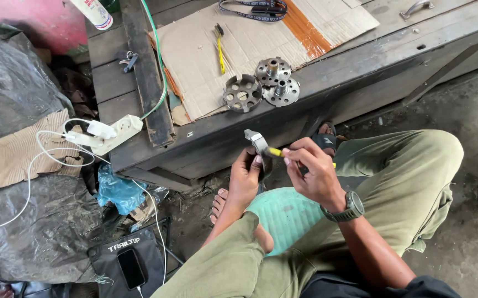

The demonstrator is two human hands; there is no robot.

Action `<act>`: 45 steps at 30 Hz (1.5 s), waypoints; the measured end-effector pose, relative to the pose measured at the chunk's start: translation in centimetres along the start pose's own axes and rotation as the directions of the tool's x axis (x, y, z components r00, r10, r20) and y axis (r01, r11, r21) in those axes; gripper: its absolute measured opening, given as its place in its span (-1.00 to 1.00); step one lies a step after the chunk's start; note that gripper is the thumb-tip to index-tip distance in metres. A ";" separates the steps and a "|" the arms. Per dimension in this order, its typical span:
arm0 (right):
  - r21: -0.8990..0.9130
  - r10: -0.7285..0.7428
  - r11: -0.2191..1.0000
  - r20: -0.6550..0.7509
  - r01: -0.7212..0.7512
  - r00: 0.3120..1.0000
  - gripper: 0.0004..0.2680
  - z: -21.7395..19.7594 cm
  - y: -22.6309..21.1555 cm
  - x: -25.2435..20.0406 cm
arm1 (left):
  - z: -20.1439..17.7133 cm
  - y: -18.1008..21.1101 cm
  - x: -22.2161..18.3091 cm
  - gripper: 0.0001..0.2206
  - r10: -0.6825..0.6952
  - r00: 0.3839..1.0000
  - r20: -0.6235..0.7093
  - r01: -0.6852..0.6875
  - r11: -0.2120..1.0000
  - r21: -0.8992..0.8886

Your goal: Repairing motorcycle brake components by scraping the lining with a hand tool

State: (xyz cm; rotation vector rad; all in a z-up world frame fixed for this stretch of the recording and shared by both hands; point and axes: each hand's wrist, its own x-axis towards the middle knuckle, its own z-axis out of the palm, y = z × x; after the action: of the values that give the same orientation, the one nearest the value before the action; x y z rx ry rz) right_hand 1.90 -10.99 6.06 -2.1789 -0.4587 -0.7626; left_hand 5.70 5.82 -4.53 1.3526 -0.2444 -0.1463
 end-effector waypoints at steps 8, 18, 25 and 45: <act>-0.011 -0.007 1.000 0.039 0.008 0.999 -0.95 0.4 -1.2 0.5 | 0.1 1.2 -0.1 -0.91 0.015 1.000 -0.011 -0.015 0.999 -0.031; -0.099 -0.018 0.995 0.019 0.020 1.000 -0.95 -0.4 -1.0 1.1 | 0.1 2.3 0.0 -0.92 -0.005 1.000 0.028 0.007 0.999 -0.048; -0.183 -0.083 0.979 0.047 0.090 0.995 -0.95 -1.0 -0.1 1.6 | 0.4 2.5 0.6 -0.93 -0.014 0.999 0.035 0.016 0.999 -0.034; 0.073 -0.274 0.961 0.094 0.267 0.957 -0.95 -2.9 1.1 6.3 | -0.6 8.9 4.6 -0.93 0.008 0.987 0.161 -0.019 0.997 0.068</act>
State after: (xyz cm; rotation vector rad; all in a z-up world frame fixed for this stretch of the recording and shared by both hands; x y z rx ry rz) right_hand 6.13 -13.39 11.09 -2.1311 -0.8365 -0.7715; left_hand 9.96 7.18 4.44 1.4095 -0.3975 -0.2385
